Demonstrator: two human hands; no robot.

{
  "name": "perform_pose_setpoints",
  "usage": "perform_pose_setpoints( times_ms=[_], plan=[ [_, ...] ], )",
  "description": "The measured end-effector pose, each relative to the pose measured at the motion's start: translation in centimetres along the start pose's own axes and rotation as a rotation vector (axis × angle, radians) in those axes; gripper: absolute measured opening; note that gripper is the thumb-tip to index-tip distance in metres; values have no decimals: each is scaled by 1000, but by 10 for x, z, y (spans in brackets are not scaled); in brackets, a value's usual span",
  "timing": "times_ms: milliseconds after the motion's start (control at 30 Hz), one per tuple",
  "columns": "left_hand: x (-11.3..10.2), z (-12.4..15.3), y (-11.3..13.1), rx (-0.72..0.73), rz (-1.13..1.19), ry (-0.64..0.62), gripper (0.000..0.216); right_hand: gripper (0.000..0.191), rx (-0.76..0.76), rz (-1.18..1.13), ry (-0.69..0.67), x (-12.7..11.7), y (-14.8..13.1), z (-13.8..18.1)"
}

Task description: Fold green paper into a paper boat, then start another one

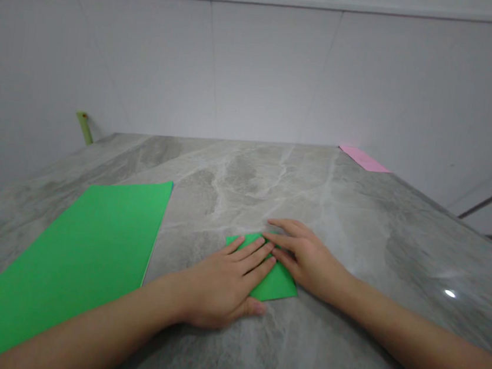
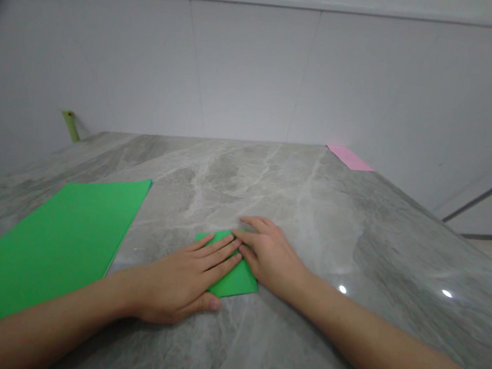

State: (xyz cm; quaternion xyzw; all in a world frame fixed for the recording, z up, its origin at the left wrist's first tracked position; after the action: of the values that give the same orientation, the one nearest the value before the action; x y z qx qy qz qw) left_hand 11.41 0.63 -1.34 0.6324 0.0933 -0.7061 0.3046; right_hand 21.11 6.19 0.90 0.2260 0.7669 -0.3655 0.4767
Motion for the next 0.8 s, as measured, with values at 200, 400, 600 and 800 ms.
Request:
perform_pose_setpoints(
  times_ms=[200,400,600,800],
  plan=[
    [-6,4,-5,-44,97,-27,68,38,-14,107,-139,14,1,2],
    [-2,4,-25,-165,11,7,67,51,-37,212,-222,20,-7,8],
    [-1,6,-30,-216,-44,26,75,60,-200,162,-358,26,-34,20],
    [-3,7,-29,-208,-34,33,80,54,-167,108,-468,21,-30,25]
  ],
)
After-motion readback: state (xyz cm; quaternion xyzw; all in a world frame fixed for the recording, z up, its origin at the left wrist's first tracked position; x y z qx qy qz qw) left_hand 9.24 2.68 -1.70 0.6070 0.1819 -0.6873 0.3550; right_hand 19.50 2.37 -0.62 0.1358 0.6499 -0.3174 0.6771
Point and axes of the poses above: each hand's wrist, its own z-axis away from the middle knuckle, its own x-axis out of the palm, y = z × x, the point moved 9 cm from there along -z, towards the middle knuckle, and after that the axes turned 2 degrees about -y, right-handed, at the moved point
